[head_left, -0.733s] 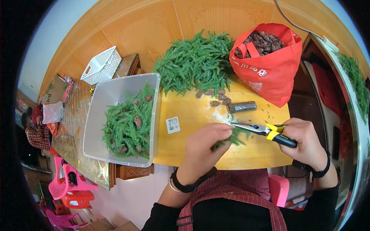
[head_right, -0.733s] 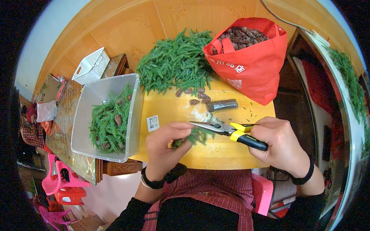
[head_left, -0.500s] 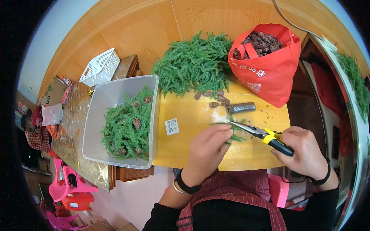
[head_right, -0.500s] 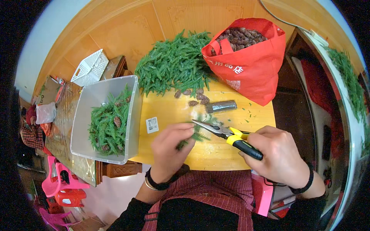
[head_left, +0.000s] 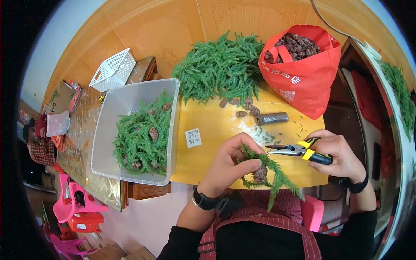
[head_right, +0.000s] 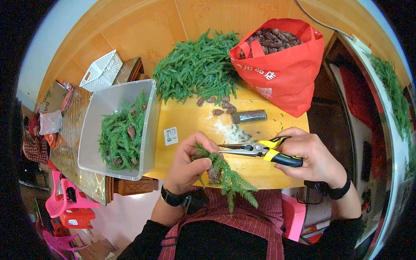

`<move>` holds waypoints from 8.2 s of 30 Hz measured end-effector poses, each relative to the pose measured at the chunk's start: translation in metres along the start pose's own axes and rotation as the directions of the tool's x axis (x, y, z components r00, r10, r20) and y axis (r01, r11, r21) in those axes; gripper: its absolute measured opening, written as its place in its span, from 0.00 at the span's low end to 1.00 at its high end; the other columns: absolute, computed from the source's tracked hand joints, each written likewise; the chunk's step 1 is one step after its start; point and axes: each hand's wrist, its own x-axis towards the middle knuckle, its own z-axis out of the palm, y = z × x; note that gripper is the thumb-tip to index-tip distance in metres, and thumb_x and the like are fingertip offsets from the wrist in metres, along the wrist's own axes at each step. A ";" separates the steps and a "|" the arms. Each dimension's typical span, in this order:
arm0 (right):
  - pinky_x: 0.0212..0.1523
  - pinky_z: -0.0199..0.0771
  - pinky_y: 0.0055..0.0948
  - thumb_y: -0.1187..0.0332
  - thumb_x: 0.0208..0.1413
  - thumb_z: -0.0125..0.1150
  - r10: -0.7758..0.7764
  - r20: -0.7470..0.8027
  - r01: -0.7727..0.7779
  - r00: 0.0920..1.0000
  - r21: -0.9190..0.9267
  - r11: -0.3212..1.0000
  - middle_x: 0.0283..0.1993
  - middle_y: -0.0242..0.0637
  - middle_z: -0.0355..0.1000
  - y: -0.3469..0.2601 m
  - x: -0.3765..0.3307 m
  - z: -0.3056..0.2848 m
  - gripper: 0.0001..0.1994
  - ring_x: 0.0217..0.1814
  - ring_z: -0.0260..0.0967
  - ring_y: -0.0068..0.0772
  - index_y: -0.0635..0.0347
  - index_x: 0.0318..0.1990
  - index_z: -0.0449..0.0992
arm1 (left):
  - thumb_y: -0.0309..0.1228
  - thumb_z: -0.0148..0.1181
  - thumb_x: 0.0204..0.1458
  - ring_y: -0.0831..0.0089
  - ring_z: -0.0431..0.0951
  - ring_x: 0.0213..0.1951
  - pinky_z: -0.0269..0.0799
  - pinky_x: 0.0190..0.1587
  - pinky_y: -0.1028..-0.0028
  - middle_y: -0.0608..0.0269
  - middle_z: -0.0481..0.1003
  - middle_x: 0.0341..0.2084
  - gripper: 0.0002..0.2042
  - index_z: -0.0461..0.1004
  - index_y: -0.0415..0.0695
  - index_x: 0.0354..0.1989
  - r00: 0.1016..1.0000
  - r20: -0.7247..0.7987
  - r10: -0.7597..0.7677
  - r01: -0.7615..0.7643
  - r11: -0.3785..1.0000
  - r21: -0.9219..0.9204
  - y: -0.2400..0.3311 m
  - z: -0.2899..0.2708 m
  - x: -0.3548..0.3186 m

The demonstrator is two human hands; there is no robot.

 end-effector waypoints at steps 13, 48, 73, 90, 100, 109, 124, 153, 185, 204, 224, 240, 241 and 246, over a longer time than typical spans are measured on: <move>0.28 0.67 0.29 0.71 0.34 0.67 -0.036 -0.072 0.044 0.997 0.104 0.994 0.20 0.38 0.67 0.009 0.000 0.018 0.11 0.33 0.70 0.42 0.63 0.17 0.68 | 0.26 0.59 0.37 0.73 0.71 0.28 0.65 0.27 0.79 0.59 0.70 0.24 0.12 0.63 0.44 0.29 0.997 0.067 -0.042 0.055 0.977 -0.206 -0.009 0.000 0.006; 0.20 0.61 0.32 0.74 0.36 0.64 0.165 -0.262 -0.233 0.951 -0.253 0.939 0.17 0.41 0.62 -0.041 0.001 0.016 0.11 0.21 0.63 0.42 0.64 0.16 0.65 | 0.14 0.60 0.32 0.67 0.75 0.32 0.69 0.35 0.75 0.57 0.74 0.27 0.10 0.73 0.38 0.26 0.663 0.130 0.738 -0.426 0.228 0.875 -0.012 0.006 0.012; 0.51 0.63 0.37 0.72 0.40 0.62 0.025 -0.034 -0.017 0.999 0.221 0.975 0.16 0.35 0.59 0.000 0.008 0.020 0.10 0.23 0.62 0.38 0.62 0.18 0.65 | 0.21 0.59 0.40 0.68 0.73 0.35 0.69 0.35 0.76 0.55 0.70 0.33 0.12 0.70 0.37 0.36 0.993 0.080 -0.085 0.104 0.952 -0.287 -0.018 -0.012 0.002; 0.32 0.67 0.36 0.71 0.39 0.63 0.257 -0.145 -0.270 0.956 -0.080 0.960 0.19 0.40 0.64 -0.037 0.001 0.018 0.10 0.27 0.65 0.46 0.63 0.18 0.66 | 0.18 0.60 0.35 0.75 0.69 0.26 0.63 0.27 0.79 0.65 0.69 0.23 0.10 0.73 0.39 0.30 0.837 -0.007 0.547 -0.343 0.536 0.772 -0.007 0.002 0.011; 0.43 0.65 0.35 0.69 0.37 0.64 0.069 -0.036 -0.064 0.997 0.120 0.991 0.25 0.37 0.69 -0.003 -0.004 0.021 0.09 0.46 0.66 0.47 0.64 0.25 0.72 | 0.19 0.56 0.41 0.71 0.73 0.32 0.67 0.36 0.76 0.62 0.66 0.31 0.08 0.70 0.38 0.32 0.998 0.023 -0.058 0.062 0.974 -0.219 -0.017 -0.010 0.007; 0.43 0.68 0.33 0.74 0.39 0.63 0.070 -0.181 -0.043 0.981 0.147 0.988 0.17 0.36 0.64 -0.001 0.000 0.032 0.07 0.26 0.66 0.39 0.62 0.19 0.69 | 0.19 0.56 0.41 0.68 0.74 0.35 0.70 0.37 0.72 0.61 0.68 0.34 0.10 0.69 0.39 0.34 0.992 0.038 -0.124 0.129 0.917 -0.378 -0.019 -0.010 0.004; 0.39 0.66 0.34 0.72 0.39 0.63 0.140 -0.160 -0.113 0.977 0.166 0.980 0.17 0.37 0.61 -0.009 -0.004 0.033 0.08 0.29 0.65 0.42 0.62 0.21 0.68 | 0.22 0.59 0.39 0.72 0.70 0.28 0.66 0.30 0.76 0.62 0.70 0.26 0.08 0.71 0.37 0.30 0.970 -0.207 0.128 -0.098 0.984 0.149 -0.009 -0.002 0.007; 0.41 0.66 0.33 0.72 0.37 0.62 0.163 -0.102 -0.145 0.981 0.168 0.975 0.23 0.41 0.66 0.004 -0.009 0.040 0.09 0.33 0.68 0.43 0.64 0.20 0.67 | 0.19 0.57 0.40 0.76 0.70 0.27 0.66 0.29 0.77 0.64 0.70 0.23 0.08 0.72 0.36 0.31 0.971 -0.200 0.128 -0.086 0.974 0.209 -0.017 0.001 0.010; 0.45 0.65 0.35 0.72 0.38 0.62 0.147 -0.181 -0.092 0.972 0.282 0.955 0.27 0.38 0.71 0.018 -0.017 0.061 0.06 0.42 0.68 0.42 0.63 0.22 0.71 | 0.19 0.57 0.40 0.77 0.68 0.25 0.61 0.25 0.80 0.61 0.70 0.28 0.05 0.72 0.37 0.28 0.980 -0.166 0.107 -0.078 0.982 0.172 -0.020 0.002 0.010; 0.36 0.68 0.32 0.76 0.36 0.64 0.047 -0.330 -0.002 0.943 0.136 0.991 0.20 0.37 0.68 0.022 -0.017 0.068 0.06 0.32 0.69 0.42 0.63 0.20 0.71 | 0.22 0.56 0.43 0.72 0.71 0.29 0.70 0.37 0.72 0.61 0.69 0.33 0.09 0.70 0.37 0.35 0.990 -0.117 -0.078 0.057 0.983 -0.173 -0.029 0.002 0.008; 0.45 0.65 0.37 0.73 0.35 0.64 0.062 -0.274 -0.008 0.960 0.194 0.981 0.26 0.39 0.70 0.018 -0.013 0.069 0.07 0.45 0.67 0.47 0.63 0.22 0.71 | 0.21 0.55 0.45 0.70 0.74 0.36 0.74 0.42 0.69 0.60 0.70 0.35 0.07 0.70 0.35 0.34 0.970 -0.150 -0.191 0.148 0.954 -0.259 -0.025 -0.001 0.006; 0.50 0.65 0.35 0.72 0.37 0.67 0.007 -0.209 0.035 0.978 0.194 0.980 0.26 0.35 0.72 0.019 -0.013 0.057 0.08 0.31 0.69 0.38 0.61 0.26 0.74 | 0.27 0.54 0.43 0.78 0.68 0.29 0.70 0.37 0.79 0.64 0.65 0.25 0.06 0.66 0.37 0.25 0.969 -0.037 -0.244 0.230 0.947 -0.223 -0.014 0.002 0.009; 0.50 0.65 0.35 0.72 0.37 0.67 0.008 -0.209 0.034 0.978 0.194 0.980 0.26 0.35 0.72 0.020 -0.013 0.057 0.08 0.31 0.69 0.38 0.61 0.26 0.74 | 0.27 0.54 0.43 0.78 0.68 0.28 0.70 0.36 0.79 0.64 0.64 0.25 0.06 0.66 0.37 0.25 0.965 -0.040 -0.258 0.244 0.947 -0.211 -0.013 0.002 0.009; 0.41 0.67 0.34 0.70 0.36 0.67 -0.032 -0.198 0.073 0.980 0.202 0.977 0.27 0.37 0.71 0.023 -0.013 0.056 0.08 0.41 0.67 0.44 0.62 0.22 0.73 | 0.27 0.55 0.41 0.77 0.66 0.26 0.67 0.33 0.79 0.64 0.64 0.22 0.06 0.67 0.37 0.23 0.967 0.026 -0.254 0.252 0.936 -0.245 -0.015 0.000 0.010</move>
